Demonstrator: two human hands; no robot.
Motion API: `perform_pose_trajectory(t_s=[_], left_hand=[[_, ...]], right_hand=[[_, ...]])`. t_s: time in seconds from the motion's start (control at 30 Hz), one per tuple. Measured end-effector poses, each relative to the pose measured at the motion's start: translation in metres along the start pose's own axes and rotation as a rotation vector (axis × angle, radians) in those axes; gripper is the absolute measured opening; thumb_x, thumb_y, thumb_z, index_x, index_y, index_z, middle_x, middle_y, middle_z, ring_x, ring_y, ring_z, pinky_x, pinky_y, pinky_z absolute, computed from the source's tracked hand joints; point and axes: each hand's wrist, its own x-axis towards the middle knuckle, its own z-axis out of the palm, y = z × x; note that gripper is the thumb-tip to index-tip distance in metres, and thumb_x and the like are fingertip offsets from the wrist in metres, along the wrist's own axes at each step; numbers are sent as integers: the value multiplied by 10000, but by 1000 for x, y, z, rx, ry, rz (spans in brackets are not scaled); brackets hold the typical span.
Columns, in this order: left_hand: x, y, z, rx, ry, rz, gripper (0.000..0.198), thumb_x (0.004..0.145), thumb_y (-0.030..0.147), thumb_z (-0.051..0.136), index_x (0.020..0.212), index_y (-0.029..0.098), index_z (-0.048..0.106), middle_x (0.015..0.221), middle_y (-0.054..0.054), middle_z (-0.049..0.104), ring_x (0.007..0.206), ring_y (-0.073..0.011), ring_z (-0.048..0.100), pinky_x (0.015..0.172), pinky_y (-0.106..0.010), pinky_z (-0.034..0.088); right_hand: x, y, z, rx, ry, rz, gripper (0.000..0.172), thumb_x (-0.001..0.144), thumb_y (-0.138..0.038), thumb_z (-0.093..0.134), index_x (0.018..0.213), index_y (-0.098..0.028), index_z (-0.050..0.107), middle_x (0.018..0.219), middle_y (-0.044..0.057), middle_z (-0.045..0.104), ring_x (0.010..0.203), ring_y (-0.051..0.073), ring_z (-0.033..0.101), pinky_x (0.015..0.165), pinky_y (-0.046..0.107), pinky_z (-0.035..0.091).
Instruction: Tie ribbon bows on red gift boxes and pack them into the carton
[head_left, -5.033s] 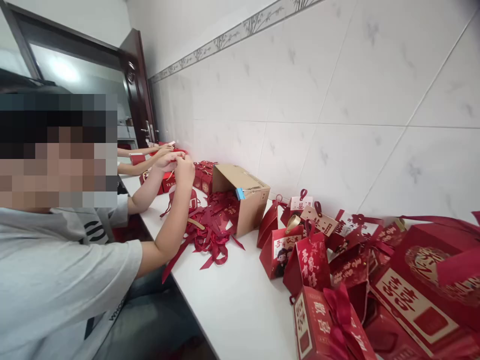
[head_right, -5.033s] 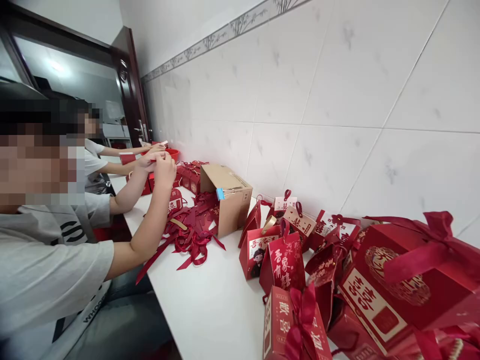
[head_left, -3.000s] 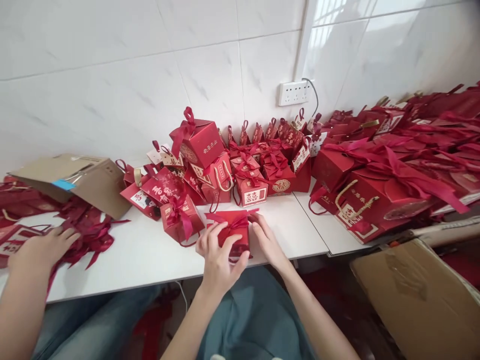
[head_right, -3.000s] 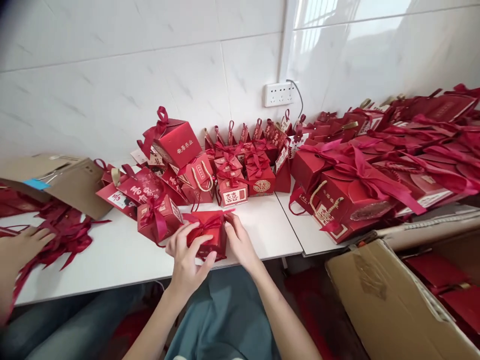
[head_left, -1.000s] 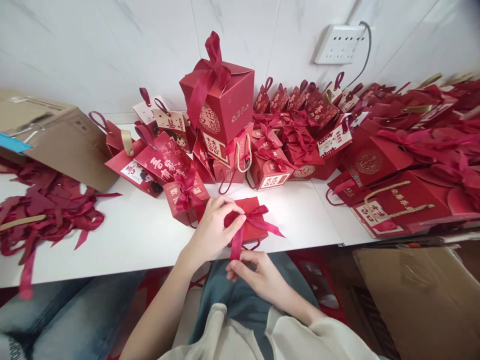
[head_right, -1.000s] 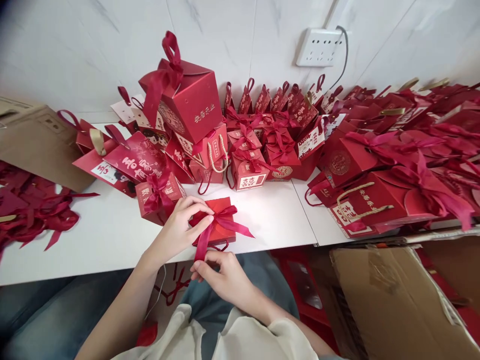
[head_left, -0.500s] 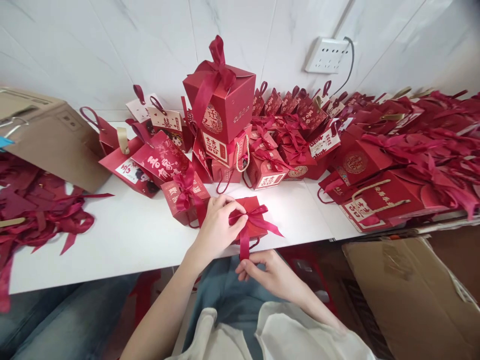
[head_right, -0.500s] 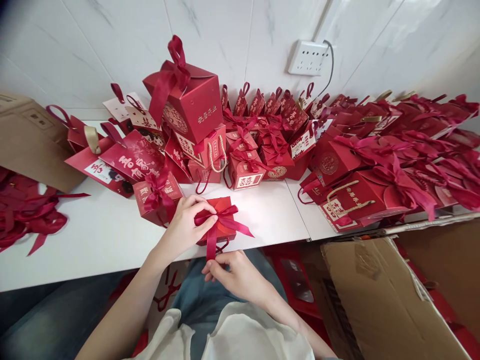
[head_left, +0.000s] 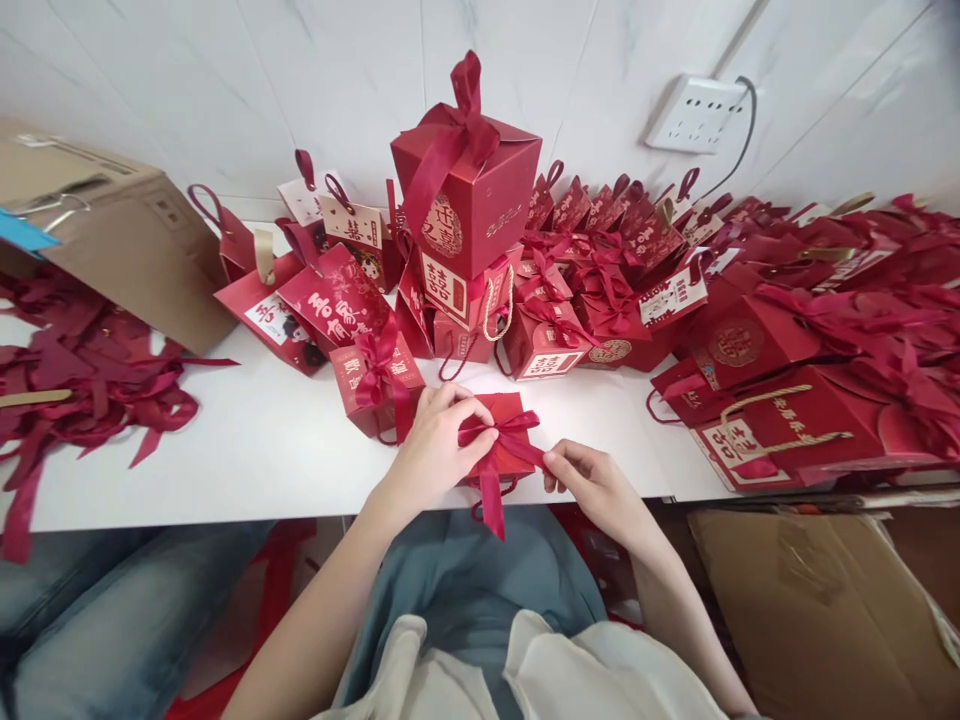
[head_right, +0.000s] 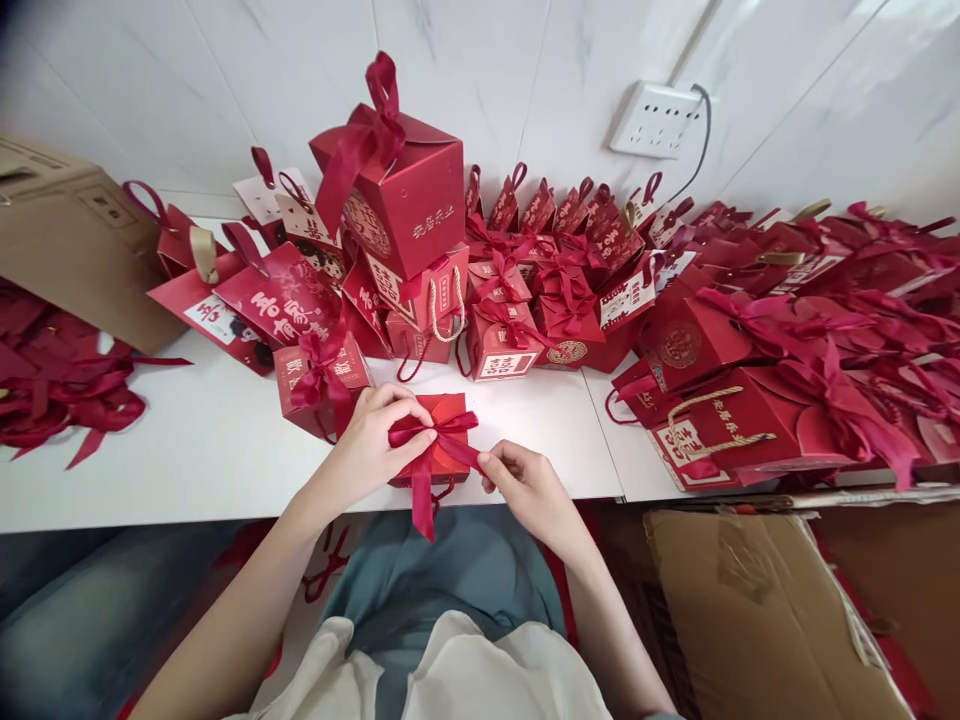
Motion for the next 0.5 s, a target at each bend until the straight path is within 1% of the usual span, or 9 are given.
perform_pose_trajectory(t_s=[0.1,0.23,0.5], left_hand=[[0,0,1,-2,10,-2,28,832,228,593,820,207,608,969,-24,503,974,-216,432,931,-403,397],[0,-1,2,5,19,2,34,835,233,586,820,210,605,972,-24,503,980,-219,436,934,-409,394],[0,-2,2,6,27,11,48,837,248,582,816,217,612,958,-27,511,984,-220,454,929,-403,392]], right_hand=[[-5,-3,8,99,-30,12,408,857,-528,477,636,-186,504,595,-5,554,590,132,511,598,252,401],[-15,-8,13,97,-115,17,368,878,-461,492,656,-175,554,644,2,593,626,128,522,602,239,386],[-17,-6,19,225,-211,6,373,884,-471,504,680,-170,591,672,16,632,662,140,566,663,247,421]])
